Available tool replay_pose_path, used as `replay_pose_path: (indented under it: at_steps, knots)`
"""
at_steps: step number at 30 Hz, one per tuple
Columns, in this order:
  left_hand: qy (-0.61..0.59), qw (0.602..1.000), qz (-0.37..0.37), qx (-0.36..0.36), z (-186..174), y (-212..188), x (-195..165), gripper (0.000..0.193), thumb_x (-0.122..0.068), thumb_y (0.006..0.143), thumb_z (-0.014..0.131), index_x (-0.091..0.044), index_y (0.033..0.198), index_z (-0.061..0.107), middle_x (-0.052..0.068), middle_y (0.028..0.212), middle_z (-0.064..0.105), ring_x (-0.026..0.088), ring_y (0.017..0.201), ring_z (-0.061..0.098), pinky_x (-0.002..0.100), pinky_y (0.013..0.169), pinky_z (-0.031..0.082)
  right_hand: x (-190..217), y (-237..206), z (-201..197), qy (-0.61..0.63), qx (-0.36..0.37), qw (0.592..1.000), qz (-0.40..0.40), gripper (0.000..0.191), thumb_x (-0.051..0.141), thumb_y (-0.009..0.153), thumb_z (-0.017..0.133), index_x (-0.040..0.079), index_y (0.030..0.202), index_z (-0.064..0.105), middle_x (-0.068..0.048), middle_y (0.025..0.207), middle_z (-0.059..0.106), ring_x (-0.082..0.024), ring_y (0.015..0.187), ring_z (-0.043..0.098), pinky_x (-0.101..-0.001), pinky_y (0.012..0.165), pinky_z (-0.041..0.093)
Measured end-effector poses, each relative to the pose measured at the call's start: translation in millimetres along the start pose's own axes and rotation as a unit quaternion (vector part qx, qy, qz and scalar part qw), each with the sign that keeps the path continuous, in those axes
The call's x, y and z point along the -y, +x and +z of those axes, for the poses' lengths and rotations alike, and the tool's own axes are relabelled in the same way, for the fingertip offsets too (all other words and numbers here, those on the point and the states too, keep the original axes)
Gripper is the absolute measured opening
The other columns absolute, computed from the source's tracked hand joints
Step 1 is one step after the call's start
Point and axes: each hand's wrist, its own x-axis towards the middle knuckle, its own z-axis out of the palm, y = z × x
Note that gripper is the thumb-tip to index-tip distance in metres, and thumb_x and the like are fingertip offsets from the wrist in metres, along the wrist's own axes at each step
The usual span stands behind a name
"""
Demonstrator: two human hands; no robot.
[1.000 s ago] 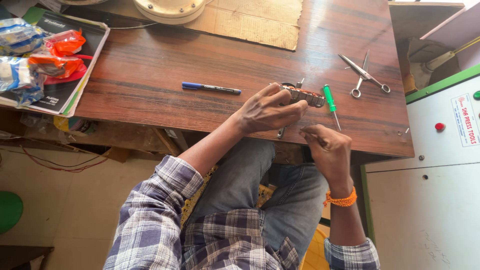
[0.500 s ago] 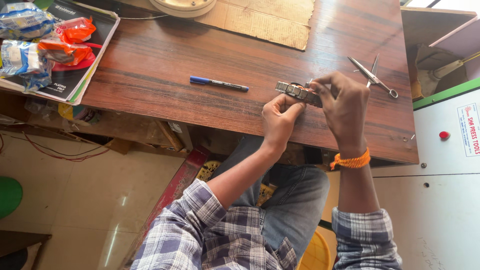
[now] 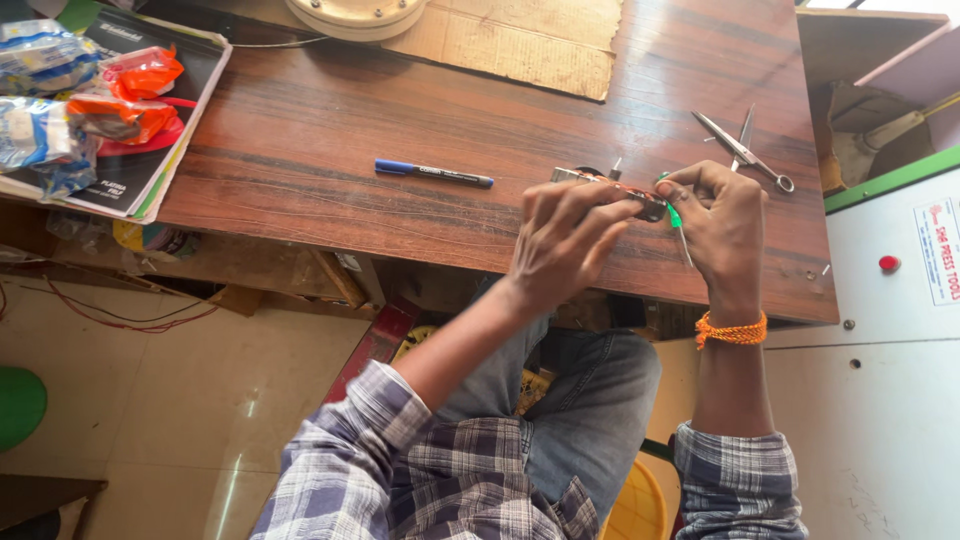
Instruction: The person uses a green-handled screwdriver to adjust small components on a circular electrical part with copper windings. They repeatedly insert and turn the screwdriver in different slots while holding the part steady with the other hand. The work continues throughout the clip without a visible final state.
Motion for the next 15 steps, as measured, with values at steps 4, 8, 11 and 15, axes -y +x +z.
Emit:
replay_pose_path:
  at_steps: [4, 8, 11, 15]
  knots:
    - [-0.032, 0.975, 0.177, 0.131, 4, 32, 41, 0.073, -0.016, 0.095, 0.073, -0.024, 0.157, 0.035, -0.003, 0.124, 0.067, 0.015, 0.108, 0.064, 0.038, 0.099, 0.054, 2, -12, -12, 0.096, 0.009, 0.995, 0.009, 0.01, 0.01, 0.1, 0.074, 0.0, 0.101, 0.073, -0.002, 0.084, 0.073, -0.003, 0.074, 0.063, -0.0212, 0.063, 0.048]
    - [-0.09, 0.968, 0.122, 0.2, 8, 32, 52, 0.076, -0.023, 0.094, 0.077, -0.024, 0.158, 0.037, -0.003, 0.114, 0.068, 0.018, 0.103, 0.065, 0.036, 0.098, 0.056, 11, -27, -19, 0.077, 0.006, 0.997, -0.014, 0.01, 0.009, 0.099, 0.077, -0.001, 0.101, 0.075, -0.004, 0.085, 0.072, -0.004, 0.076, 0.061, -0.0225, 0.065, 0.048]
    - [-0.104, 0.968, 0.092, 0.211, 9, 27, 49, 0.075, -0.024, 0.094, 0.076, -0.021, 0.158, 0.036, -0.004, 0.114, 0.069, 0.018, 0.105, 0.066, 0.035, 0.099, 0.056, 17, -36, -10, 0.058, 0.002, 0.998, 0.0, 0.013, 0.011, 0.097, 0.08, -0.001, 0.1, 0.075, -0.006, 0.081, 0.068, -0.005, 0.072, 0.056, -0.0242, 0.062, 0.045]
    - [-0.1, 0.969, 0.116, 0.195, 8, 29, 51, 0.064, -0.02, 0.094, 0.076, -0.021, 0.149, 0.045, -0.003, 0.123, 0.066, 0.019, 0.108, 0.065, 0.035, 0.101, 0.056, 20, -47, 8, -0.047, -0.011, 0.999, 0.004, 0.01, 0.008, 0.095, 0.079, -0.001, 0.098, 0.077, -0.015, 0.064, 0.056, -0.012, 0.058, 0.043, -0.0315, 0.052, 0.033]
